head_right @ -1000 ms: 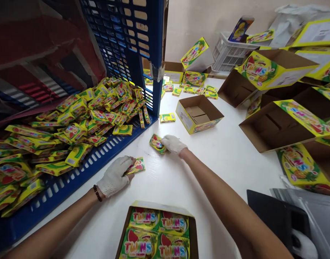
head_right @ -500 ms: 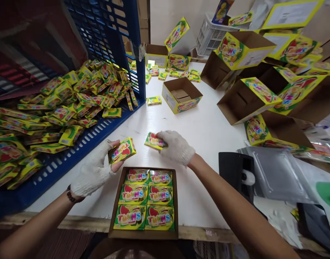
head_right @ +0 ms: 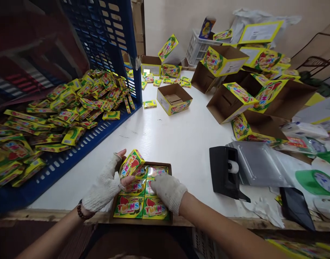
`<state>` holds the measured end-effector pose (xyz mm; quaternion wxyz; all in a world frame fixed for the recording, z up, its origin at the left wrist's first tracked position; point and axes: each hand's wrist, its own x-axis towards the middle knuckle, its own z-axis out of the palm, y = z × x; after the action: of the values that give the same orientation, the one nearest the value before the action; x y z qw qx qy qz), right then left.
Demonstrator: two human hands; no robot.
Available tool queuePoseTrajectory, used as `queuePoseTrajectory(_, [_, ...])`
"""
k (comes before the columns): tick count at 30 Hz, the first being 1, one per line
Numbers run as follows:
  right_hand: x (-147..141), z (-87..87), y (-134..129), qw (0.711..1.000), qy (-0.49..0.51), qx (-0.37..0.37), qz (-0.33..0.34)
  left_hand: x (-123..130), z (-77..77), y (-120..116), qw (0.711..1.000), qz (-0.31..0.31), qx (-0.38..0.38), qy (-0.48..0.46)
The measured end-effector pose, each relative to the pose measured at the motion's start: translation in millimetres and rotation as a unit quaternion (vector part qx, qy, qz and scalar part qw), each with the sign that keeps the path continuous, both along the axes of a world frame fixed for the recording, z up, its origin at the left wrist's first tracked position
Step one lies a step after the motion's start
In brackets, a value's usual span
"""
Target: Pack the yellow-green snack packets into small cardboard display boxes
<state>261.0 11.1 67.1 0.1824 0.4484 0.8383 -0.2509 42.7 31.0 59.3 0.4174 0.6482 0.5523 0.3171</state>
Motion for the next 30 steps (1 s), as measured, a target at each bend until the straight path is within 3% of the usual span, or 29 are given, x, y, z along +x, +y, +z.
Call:
queuePoseTrajectory(3, [1.6,9.3,-0.4,0.981,0.134,-0.029,-0.136,14.8,-6.4,-8.9,0.999,0.021,0.039,0.007])
queuePoseTrajectory(5, [-2.0,16.7,-0.1,0.937,0.257,-0.044,-0.235,26.7,-10.1,-17.0,0.995,0.031,0.091,0.026])
queuePoseTrajectory(7, [-7.9,23.1,3.6,0.905,0.308,-0.063,-0.285,33.3,-11.8,-23.9,0.991,0.019,0.127,0.043])
queuePoseTrajectory(11, [-15.0,30.5,24.8,0.937,0.217,-0.034,-0.271,12.6,-11.4,-15.2,0.988,0.032,0.130,0.076])
queuePoseTrajectory(14, [-18.0,28.5,43.1,0.973,0.131,0.021,-0.187,-23.5,-14.4,20.4,0.978,0.064,0.164,0.111])
queuePoseTrajectory(19, [-34.2,18.8,50.4,0.995,0.050,0.068,-0.043,-63.5,-23.2,117.7,0.926,0.063,0.168,0.332])
queuePoseTrajectory(25, [-46.8,-1.7,32.3,0.990,0.016,0.141,-0.014,-59.0,-30.0,226.3,0.909,0.014,0.110,0.402])
queuePoseTrajectory(30, [-50.1,-33.6,17.9,0.981,0.032,0.186,-0.038,-50.3,-35.5,271.4,0.906,-0.022,0.057,0.418])
